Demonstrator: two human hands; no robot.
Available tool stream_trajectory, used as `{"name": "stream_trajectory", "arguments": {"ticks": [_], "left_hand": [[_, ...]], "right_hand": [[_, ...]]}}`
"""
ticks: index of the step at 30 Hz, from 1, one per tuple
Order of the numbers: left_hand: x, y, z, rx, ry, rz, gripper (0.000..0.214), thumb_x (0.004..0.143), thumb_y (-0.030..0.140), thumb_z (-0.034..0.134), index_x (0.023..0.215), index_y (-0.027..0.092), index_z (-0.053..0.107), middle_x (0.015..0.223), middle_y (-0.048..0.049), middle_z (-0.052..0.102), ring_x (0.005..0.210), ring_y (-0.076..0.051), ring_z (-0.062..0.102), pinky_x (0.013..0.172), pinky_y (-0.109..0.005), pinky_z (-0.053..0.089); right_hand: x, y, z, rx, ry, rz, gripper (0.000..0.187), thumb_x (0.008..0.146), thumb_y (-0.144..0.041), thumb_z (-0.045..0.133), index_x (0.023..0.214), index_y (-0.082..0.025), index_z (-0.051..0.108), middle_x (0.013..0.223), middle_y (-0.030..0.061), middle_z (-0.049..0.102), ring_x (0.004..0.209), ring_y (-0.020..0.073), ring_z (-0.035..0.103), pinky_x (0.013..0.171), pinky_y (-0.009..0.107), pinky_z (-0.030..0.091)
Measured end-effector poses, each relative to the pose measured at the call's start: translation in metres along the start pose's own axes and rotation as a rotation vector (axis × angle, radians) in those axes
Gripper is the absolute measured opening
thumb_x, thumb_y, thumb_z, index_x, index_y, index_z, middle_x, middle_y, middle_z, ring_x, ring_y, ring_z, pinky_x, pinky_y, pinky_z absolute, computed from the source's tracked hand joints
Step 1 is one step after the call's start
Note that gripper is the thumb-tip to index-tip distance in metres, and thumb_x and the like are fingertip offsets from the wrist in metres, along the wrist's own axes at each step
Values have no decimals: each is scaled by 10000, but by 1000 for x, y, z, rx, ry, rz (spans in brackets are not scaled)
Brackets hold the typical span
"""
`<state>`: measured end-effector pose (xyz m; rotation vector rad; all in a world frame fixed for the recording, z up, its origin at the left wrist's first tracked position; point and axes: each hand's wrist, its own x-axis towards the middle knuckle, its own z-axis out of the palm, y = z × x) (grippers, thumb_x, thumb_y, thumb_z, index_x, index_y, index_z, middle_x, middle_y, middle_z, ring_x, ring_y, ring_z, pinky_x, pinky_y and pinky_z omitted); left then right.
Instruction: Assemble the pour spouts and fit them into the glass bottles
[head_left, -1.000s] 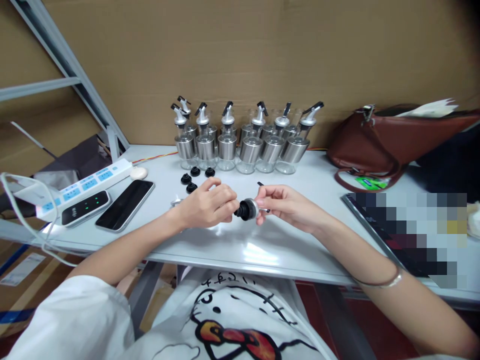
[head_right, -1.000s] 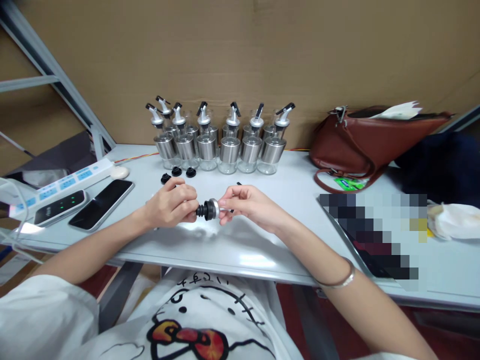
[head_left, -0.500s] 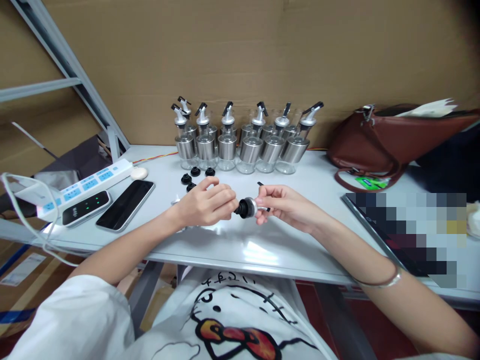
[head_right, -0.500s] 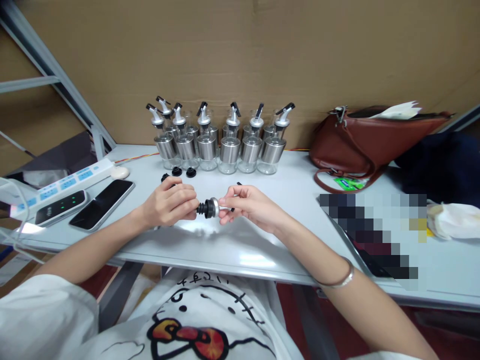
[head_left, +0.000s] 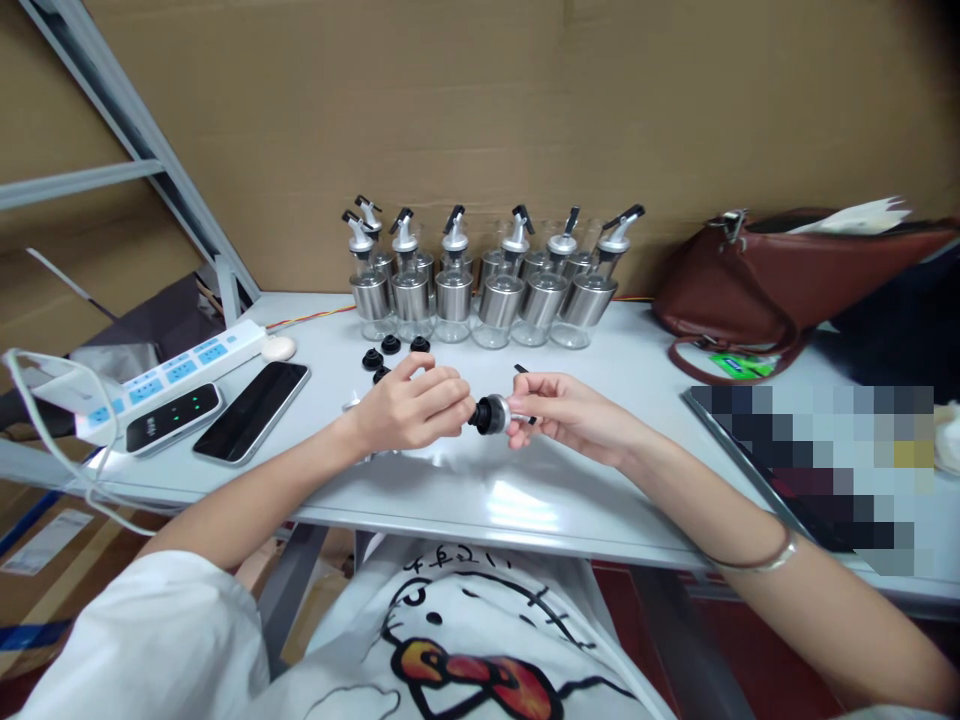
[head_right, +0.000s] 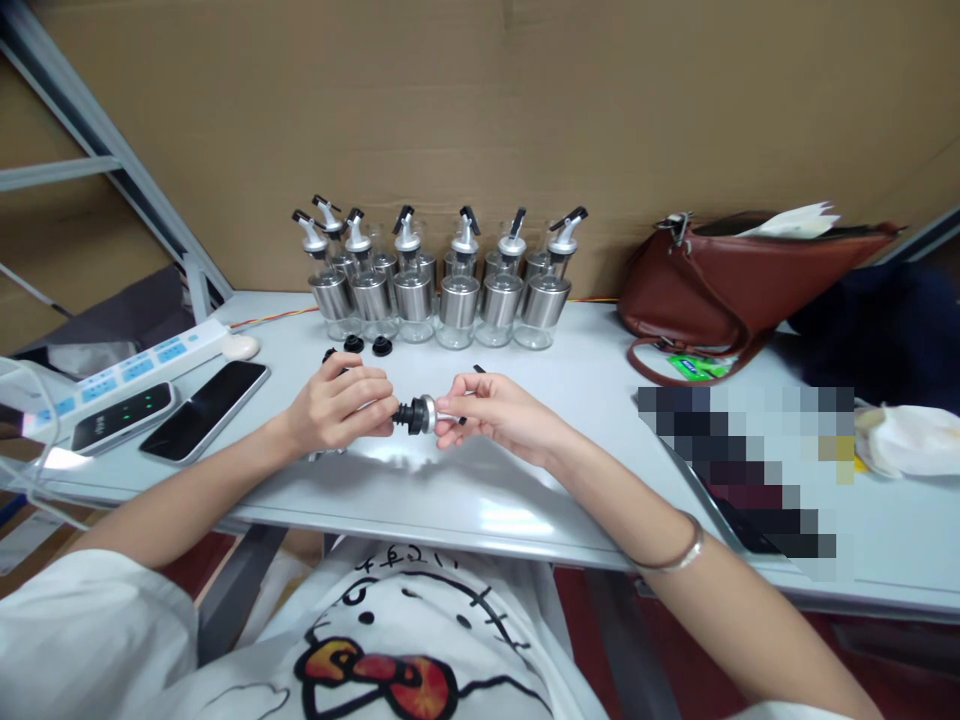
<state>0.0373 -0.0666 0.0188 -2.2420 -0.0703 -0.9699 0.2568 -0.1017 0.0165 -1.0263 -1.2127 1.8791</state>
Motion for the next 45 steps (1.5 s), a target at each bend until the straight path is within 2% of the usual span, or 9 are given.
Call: {"name": "stream_trajectory", "arguments": {"ticks": [10,13,17,23,27,31,38,45], "left_hand": [[4,3,-1,124,8,-61,143,865,135,496,736,159,554,683,3,636,697,-128,581,719,-323,364],[5,4,0,149,13,-85,146,869,156,500,734,171,556,687,8,639,696,-133,578,718,-327,342],[5,4,0,133,12,-98,132,877,210,517,755,172,553,696,-5,632,706,-149,582,706,-330,322],[2,6,3,93,-29,-130,55,843,166,511,792,163,534,716,-17,637,680,-154,574,696,-335,339],[1,8,4,-128,-71,-316,87,787,114,490,857,166,494,798,-43,638,707,-148,583,702,-307,416],[-1,8,6,-389,-101,-438,105,837,161,489,939,157,466,831,-56,633,777,-153,602,702,-285,464],[-6,5,9,-455,-81,-433,91,886,180,531,955,152,480,821,-49,640,767,-141,610,710,-288,479],[-5,1,6,-681,-72,-504,106,906,182,516,1010,159,512,914,-69,642,777,-116,619,713,-264,536]], "right_hand": [[-1,0,3,35,82,25,389,586,-348,831,592,-158,491,574,23,696,507,114,669,459,155,465],[-1,0,2,46,88,18,381,601,-342,824,594,-159,490,588,25,699,522,117,674,462,157,466],[-2,-1,2,53,93,14,373,619,-337,815,597,-162,487,594,23,700,532,118,677,466,158,470],[-1,-1,2,47,77,28,391,608,-344,820,590,-166,472,588,22,695,518,117,670,464,165,467],[-1,-1,3,61,101,-5,370,621,-341,815,614,-172,486,604,11,699,539,113,676,537,190,508],[-1,-1,2,32,101,-84,336,645,-339,801,644,-172,510,621,0,701,572,112,680,620,227,532],[1,0,-3,-48,99,-196,343,650,-368,795,657,-180,508,625,-2,709,587,131,682,632,261,513],[-3,-2,-1,-217,28,-241,335,673,-373,777,635,-184,503,646,8,712,646,159,694,664,285,502]]}}
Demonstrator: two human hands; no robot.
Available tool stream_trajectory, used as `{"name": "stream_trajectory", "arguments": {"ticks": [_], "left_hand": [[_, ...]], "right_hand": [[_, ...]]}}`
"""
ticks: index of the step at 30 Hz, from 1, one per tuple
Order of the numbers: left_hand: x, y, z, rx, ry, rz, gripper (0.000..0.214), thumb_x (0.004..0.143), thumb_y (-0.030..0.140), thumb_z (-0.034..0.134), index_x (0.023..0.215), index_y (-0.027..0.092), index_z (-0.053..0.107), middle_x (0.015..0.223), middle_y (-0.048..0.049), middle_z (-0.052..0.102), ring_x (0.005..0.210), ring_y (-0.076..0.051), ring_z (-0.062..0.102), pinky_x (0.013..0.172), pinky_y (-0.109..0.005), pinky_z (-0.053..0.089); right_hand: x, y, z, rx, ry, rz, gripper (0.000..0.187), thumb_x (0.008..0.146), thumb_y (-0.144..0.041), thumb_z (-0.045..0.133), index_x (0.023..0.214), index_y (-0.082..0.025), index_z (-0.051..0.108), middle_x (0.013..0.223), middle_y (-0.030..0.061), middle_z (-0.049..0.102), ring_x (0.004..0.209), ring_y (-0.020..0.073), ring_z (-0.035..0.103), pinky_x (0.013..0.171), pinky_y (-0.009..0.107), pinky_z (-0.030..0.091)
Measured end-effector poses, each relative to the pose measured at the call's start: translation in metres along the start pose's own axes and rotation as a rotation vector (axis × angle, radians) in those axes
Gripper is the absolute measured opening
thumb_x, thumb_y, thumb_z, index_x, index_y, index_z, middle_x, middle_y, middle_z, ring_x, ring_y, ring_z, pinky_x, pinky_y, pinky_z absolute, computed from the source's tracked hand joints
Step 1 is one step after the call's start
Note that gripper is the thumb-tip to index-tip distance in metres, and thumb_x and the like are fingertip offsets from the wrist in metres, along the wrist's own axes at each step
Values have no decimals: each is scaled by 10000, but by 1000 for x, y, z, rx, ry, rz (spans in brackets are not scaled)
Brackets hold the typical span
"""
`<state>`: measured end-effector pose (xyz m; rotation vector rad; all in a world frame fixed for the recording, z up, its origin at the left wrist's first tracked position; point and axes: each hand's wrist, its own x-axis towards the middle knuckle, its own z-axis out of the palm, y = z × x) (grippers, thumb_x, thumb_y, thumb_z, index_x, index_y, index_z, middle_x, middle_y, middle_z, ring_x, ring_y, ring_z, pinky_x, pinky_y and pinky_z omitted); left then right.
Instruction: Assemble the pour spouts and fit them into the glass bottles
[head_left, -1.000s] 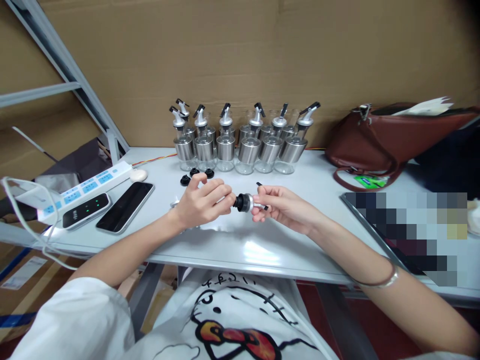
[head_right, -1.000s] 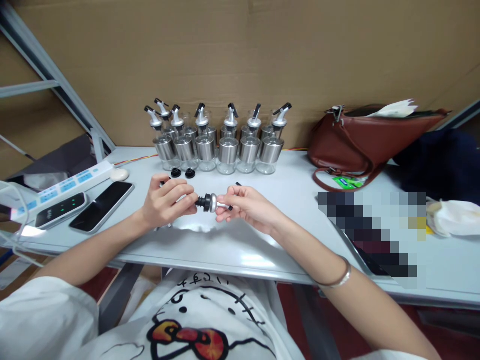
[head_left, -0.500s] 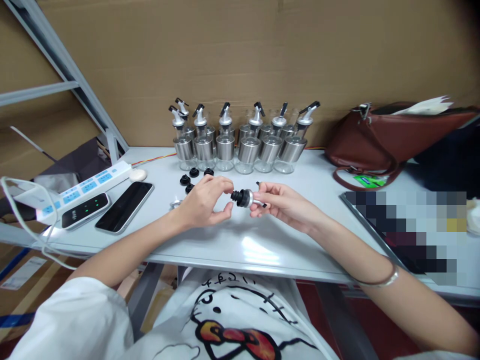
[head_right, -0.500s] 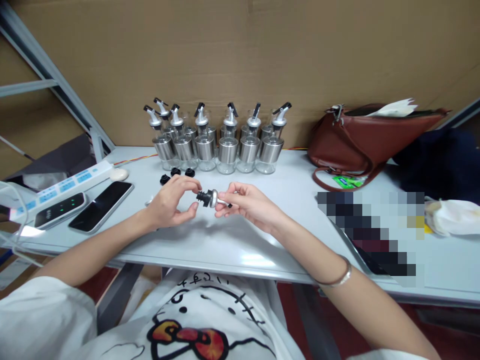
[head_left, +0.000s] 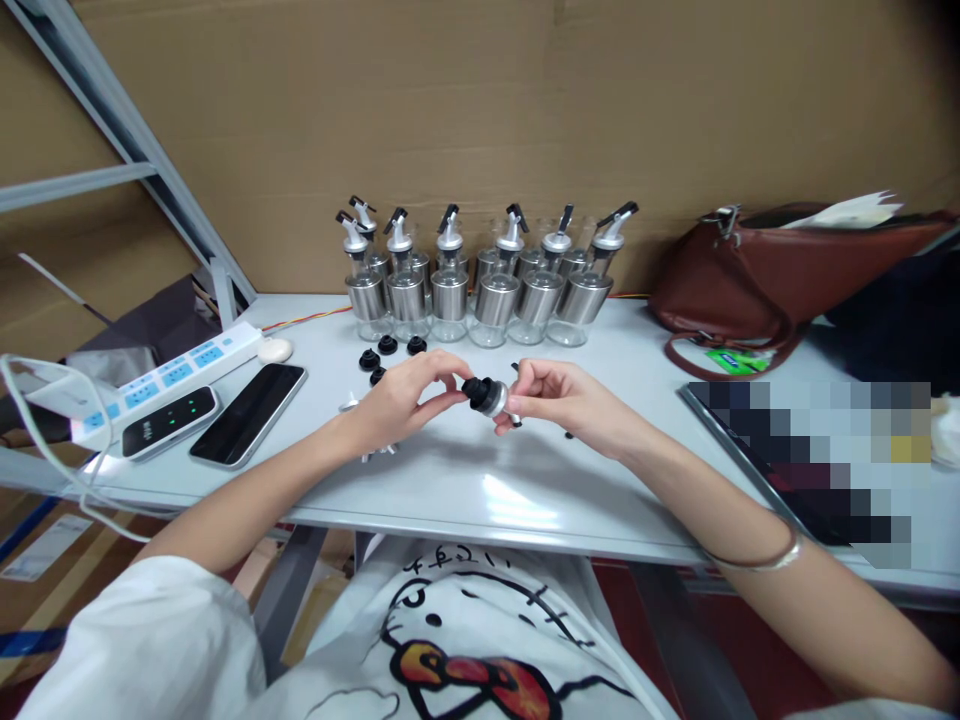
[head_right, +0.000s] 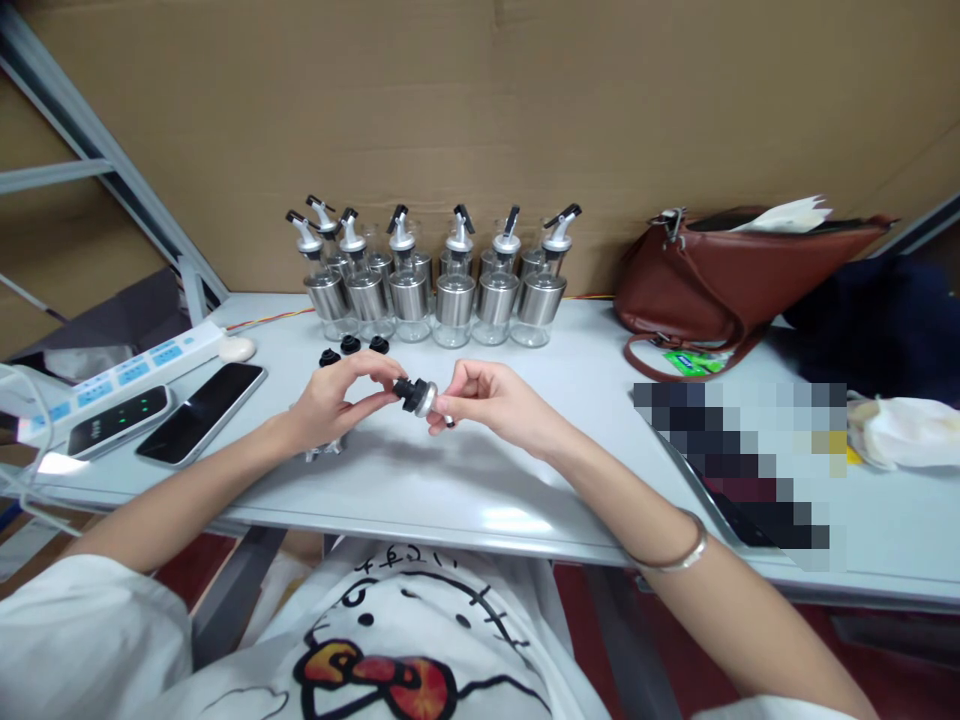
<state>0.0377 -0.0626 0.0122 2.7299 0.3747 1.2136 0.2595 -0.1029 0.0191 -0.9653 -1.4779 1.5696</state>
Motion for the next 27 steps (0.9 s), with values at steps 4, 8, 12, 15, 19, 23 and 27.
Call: {"name": "stream_trajectory", "arguments": {"ticks": [4,8,12,15,19,23,27], "left_hand": [[1,-2,-2,28,4,37,141,898,181,538,1034,152,556,909,-71,661,734,-106,618,702,-251,538],[0,-3,0,40,27,82,119,870,182,585,979,135,582,831,-63,676,728,-119,623,675,-248,531],[0,-1,2,63,53,116,64,870,180,585,918,137,584,770,-50,671,700,-119,618,636,-239,519],[0,1,3,105,87,141,43,867,184,593,884,147,580,749,-39,671,666,-114,613,615,-238,508],[0,4,4,109,74,156,25,866,168,590,871,144,581,764,-45,680,654,-109,610,604,-234,496],[-1,4,4,75,48,153,33,864,148,587,895,136,587,798,-59,688,682,-111,614,615,-231,497],[-1,4,5,79,54,158,64,856,137,595,920,131,593,811,-64,686,695,-113,612,621,-231,499]], "right_hand": [[0,0,2,-7,13,-13,324,685,-379,767,639,-182,514,650,10,713,610,148,682,643,282,499],[2,2,0,-18,35,-15,323,662,-376,782,629,-174,533,639,13,713,592,143,676,632,273,499],[3,2,-2,-21,43,-8,328,650,-387,785,611,-174,539,613,14,705,580,141,666,640,275,493],[3,2,-3,-7,32,16,330,637,-387,794,606,-172,545,623,15,707,570,135,660,638,272,490],[3,0,-2,-24,18,19,338,630,-401,796,599,-170,550,601,12,697,543,128,645,614,266,484],[3,-1,-2,-36,8,11,342,633,-409,793,600,-171,550,606,12,699,546,128,647,623,271,487],[3,0,-3,-16,-5,6,332,646,-394,790,606,-166,552,603,11,700,558,123,651,629,261,483]]}}
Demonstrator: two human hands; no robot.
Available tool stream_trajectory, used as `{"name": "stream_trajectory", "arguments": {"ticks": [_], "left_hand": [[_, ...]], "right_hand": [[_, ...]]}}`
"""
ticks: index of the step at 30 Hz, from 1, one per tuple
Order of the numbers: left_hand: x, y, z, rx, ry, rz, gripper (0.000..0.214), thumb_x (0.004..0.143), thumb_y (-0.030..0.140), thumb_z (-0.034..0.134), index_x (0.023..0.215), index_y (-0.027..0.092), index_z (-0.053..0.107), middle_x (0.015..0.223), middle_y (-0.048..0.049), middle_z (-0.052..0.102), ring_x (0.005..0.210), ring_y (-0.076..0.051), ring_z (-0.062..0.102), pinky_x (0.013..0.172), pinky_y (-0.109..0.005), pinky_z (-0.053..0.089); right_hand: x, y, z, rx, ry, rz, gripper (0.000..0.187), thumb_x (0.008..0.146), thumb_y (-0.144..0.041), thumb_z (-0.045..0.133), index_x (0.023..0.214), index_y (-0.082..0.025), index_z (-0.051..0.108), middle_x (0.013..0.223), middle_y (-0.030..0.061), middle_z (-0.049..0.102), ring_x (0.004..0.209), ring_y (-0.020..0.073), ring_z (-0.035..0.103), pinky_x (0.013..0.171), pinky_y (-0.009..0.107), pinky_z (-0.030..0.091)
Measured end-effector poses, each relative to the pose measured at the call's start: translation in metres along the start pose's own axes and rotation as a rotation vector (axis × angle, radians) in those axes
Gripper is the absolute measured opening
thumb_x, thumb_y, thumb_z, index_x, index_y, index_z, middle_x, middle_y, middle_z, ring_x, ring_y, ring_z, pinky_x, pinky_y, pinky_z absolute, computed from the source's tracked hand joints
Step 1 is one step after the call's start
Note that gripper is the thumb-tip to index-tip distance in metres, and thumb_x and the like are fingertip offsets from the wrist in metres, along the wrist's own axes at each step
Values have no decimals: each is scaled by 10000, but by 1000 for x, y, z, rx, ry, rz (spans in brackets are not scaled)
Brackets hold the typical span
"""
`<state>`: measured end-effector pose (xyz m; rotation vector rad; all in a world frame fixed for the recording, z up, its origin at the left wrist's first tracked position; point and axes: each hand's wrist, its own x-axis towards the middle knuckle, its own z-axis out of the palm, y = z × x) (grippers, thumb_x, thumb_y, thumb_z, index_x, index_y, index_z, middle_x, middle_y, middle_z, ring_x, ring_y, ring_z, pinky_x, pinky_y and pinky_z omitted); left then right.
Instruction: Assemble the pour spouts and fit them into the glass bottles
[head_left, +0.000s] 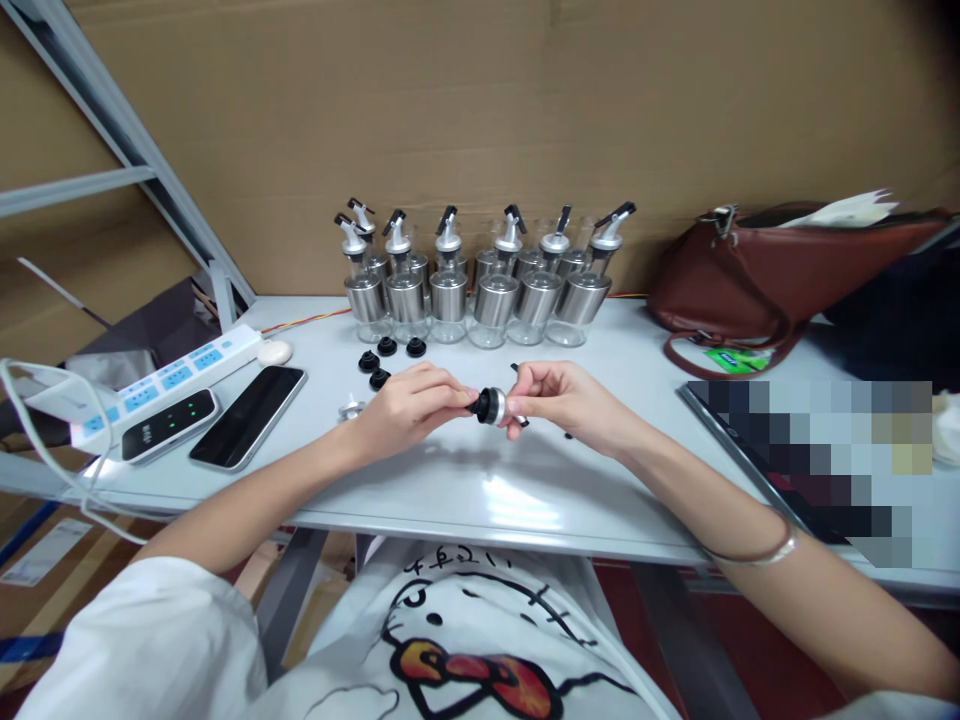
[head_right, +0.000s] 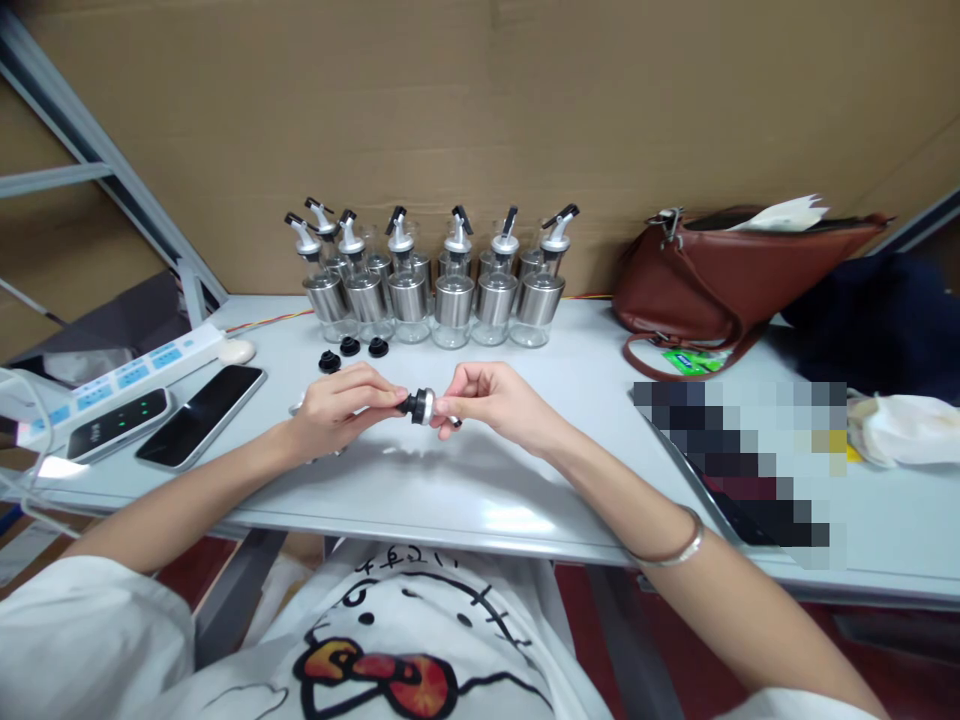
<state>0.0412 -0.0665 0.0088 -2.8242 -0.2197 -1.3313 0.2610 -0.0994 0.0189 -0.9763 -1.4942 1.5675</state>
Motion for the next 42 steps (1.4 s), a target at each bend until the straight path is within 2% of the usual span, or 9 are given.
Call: {"name": "stream_trajectory", "arguments": {"ticks": [10,13,16,20,23,29,33,37,42], "left_hand": [[0,4,-1,97,79,-29,231,882,118,548,1110,154,569,931,-78,664,841,-132,622,709,-246,497],[-1,6,1,195,38,-1,276,907,95,474,1165,166,541,966,-83,663,861,-141,622,706,-266,460],[-1,6,2,263,5,40,294,909,80,439,1173,181,520,958,-75,669,844,-135,623,708,-277,437],[-2,5,2,290,26,45,181,890,133,527,1067,171,545,932,-71,673,822,-138,628,718,-289,427],[-2,5,2,286,15,55,138,888,139,539,1024,163,549,930,-77,662,831,-140,626,728,-291,431],[1,5,6,315,-64,101,178,909,274,531,1053,172,516,990,-95,628,885,-156,609,744,-297,449],[1,4,7,345,-93,94,183,908,187,509,1089,194,487,1043,-96,606,944,-151,598,772,-295,446],[-1,2,8,346,-98,90,231,901,134,472,1115,219,468,1058,-88,596,963,-147,588,788,-303,438],[-4,3,9,312,-67,168,176,892,134,479,1029,244,468,1088,-74,609,914,-138,588,805,-330,425]], "right_hand": [[-2,1,8,83,7,11,252,656,-362,778,648,-172,612,659,-7,683,626,111,622,658,250,458],[-1,5,12,-30,69,17,204,614,-322,794,659,-164,673,646,-24,637,616,88,552,620,228,428],[0,8,13,-55,48,83,202,636,-331,765,653,-150,678,529,-43,563,503,71,480,538,228,408],[-1,5,12,87,-23,104,283,708,-386,708,850,-142,690,767,38,694,628,128,642,601,267,507],[-2,3,12,129,-33,105,347,711,-387,721,948,-141,661,813,61,715,694,157,689,654,282,541],[-1,7,12,103,25,67,334,703,-357,733,933,-156,596,717,29,704,691,148,684,648,270,550],[-1,6,11,72,43,40,267,719,-309,707,894,-162,570,719,22,691,726,145,671,634,256,538],[-1,4,14,68,-7,41,208,737,-278,649,860,-169,522,643,-11,660,569,103,612,559,235,488],[-3,5,17,68,-121,8,222,720,-219,601,883,-193,451,612,-55,620,537,92,576,574,245,460]]}}
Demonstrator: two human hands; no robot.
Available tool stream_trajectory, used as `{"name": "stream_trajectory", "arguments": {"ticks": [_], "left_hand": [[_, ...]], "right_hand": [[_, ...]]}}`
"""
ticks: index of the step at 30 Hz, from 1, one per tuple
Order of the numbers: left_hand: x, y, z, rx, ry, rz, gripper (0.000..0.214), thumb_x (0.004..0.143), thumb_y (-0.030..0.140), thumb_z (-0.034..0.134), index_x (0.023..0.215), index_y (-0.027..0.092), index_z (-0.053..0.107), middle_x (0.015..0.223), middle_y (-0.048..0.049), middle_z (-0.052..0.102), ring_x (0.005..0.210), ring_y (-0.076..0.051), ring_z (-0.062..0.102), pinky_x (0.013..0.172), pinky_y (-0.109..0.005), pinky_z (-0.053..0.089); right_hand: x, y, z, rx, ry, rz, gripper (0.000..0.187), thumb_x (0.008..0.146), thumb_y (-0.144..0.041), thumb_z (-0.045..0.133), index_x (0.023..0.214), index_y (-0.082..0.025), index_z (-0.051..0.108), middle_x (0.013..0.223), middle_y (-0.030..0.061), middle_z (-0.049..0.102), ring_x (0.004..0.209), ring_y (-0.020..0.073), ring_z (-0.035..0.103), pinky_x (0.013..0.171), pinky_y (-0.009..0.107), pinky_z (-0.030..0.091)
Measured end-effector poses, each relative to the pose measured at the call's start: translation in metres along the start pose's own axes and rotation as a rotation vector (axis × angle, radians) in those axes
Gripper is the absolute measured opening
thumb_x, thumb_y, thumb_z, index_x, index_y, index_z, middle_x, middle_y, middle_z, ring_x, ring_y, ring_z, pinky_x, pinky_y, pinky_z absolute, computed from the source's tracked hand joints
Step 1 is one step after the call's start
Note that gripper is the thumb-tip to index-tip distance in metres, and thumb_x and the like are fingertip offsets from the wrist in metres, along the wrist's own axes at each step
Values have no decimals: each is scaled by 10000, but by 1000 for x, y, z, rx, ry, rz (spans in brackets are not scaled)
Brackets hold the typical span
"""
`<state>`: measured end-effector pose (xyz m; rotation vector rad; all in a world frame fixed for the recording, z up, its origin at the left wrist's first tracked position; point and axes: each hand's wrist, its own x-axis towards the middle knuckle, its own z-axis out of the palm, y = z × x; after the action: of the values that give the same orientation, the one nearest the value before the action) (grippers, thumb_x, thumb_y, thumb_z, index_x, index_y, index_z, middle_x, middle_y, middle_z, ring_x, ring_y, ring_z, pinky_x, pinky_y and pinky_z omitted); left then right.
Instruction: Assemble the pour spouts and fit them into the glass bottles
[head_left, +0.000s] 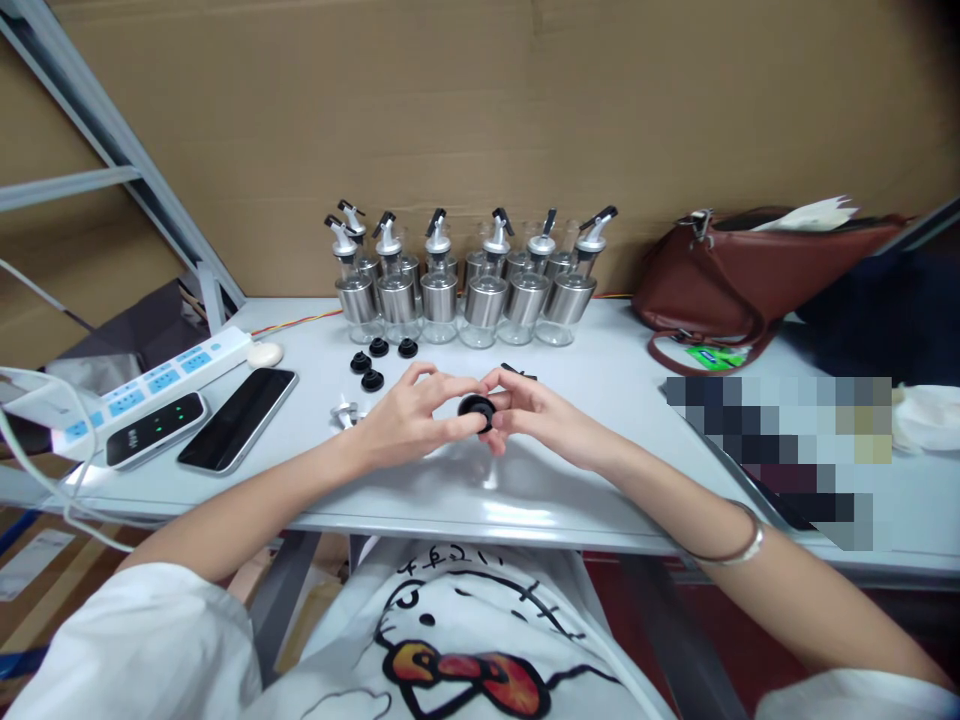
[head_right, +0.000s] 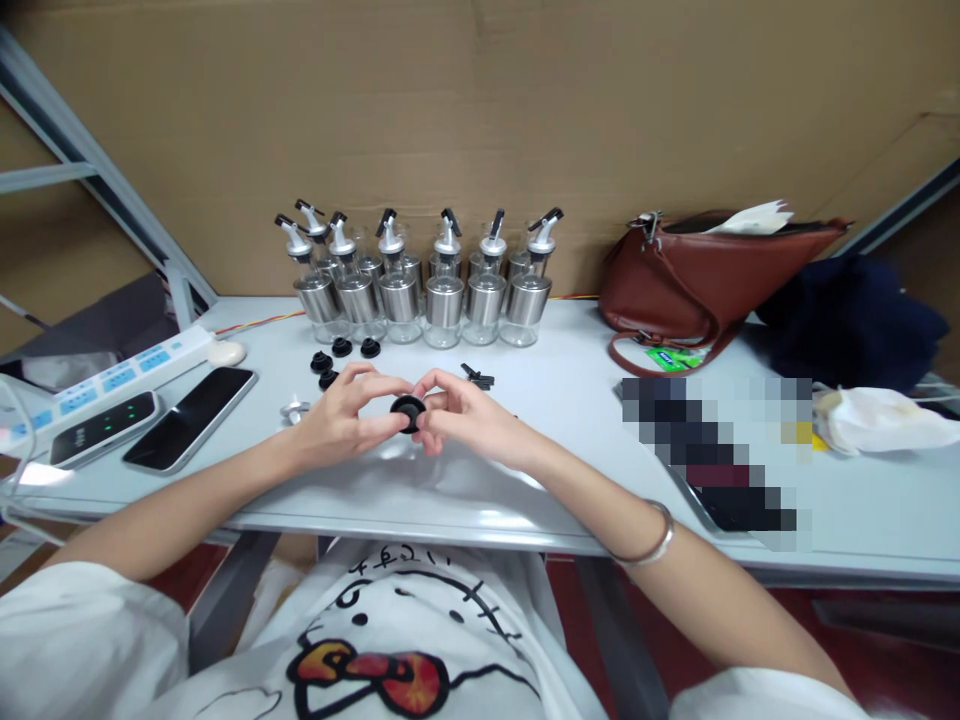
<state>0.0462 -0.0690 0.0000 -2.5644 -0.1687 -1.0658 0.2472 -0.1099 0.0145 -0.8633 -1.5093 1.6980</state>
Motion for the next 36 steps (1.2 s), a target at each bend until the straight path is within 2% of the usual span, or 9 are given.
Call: {"name": "stream_trajectory", "arguments": {"ticks": [4,10,17,23,26,32,36], "left_hand": [[0,0,-1,-15,14,7,160,896,117,473,1000,238,467,1052,-71,643,886,-130,596,813,-335,427],[1,1,-3,-19,15,-11,139,905,124,469,1006,219,457,1015,-66,682,853,-121,615,810,-327,430],[3,3,-3,-46,10,-12,67,956,194,407,984,211,466,994,-64,701,802,-102,634,800,-313,424],[0,2,-2,-92,-28,4,78,949,174,405,1007,206,446,1028,-78,697,829,-107,647,822,-327,419],[0,2,-2,-61,-32,18,93,946,183,411,1011,227,461,1035,-59,685,794,-105,634,813,-325,414],[-1,1,-2,59,29,56,213,851,138,549,998,284,500,951,0,609,874,-131,576,831,-322,414],[0,0,-4,88,5,95,213,842,121,541,965,290,503,936,17,571,879,-114,564,837,-313,410]], "right_hand": [[-2,0,0,-5,-36,10,206,729,-226,560,895,-193,443,601,-60,605,532,92,561,594,258,454],[-2,0,-1,-4,-38,43,279,740,-276,573,982,-177,474,610,-55,600,516,94,557,585,268,466],[-3,1,-1,-48,-44,73,218,749,-295,566,916,-181,486,588,-46,615,480,90,557,505,228,444],[-4,-2,1,-59,-70,78,197,736,-290,561,882,-186,480,564,-49,630,464,93,574,509,228,451],[-5,-1,1,-52,-83,72,185,721,-255,544,878,-189,471,559,-57,632,469,95,577,529,236,462],[-4,2,-1,-78,-117,4,139,739,-203,526,864,-189,465,571,-48,644,513,103,594,538,235,456],[-5,2,0,-61,-127,-7,139,731,-181,533,847,-190,457,584,-48,645,506,96,582,538,231,458]]}}
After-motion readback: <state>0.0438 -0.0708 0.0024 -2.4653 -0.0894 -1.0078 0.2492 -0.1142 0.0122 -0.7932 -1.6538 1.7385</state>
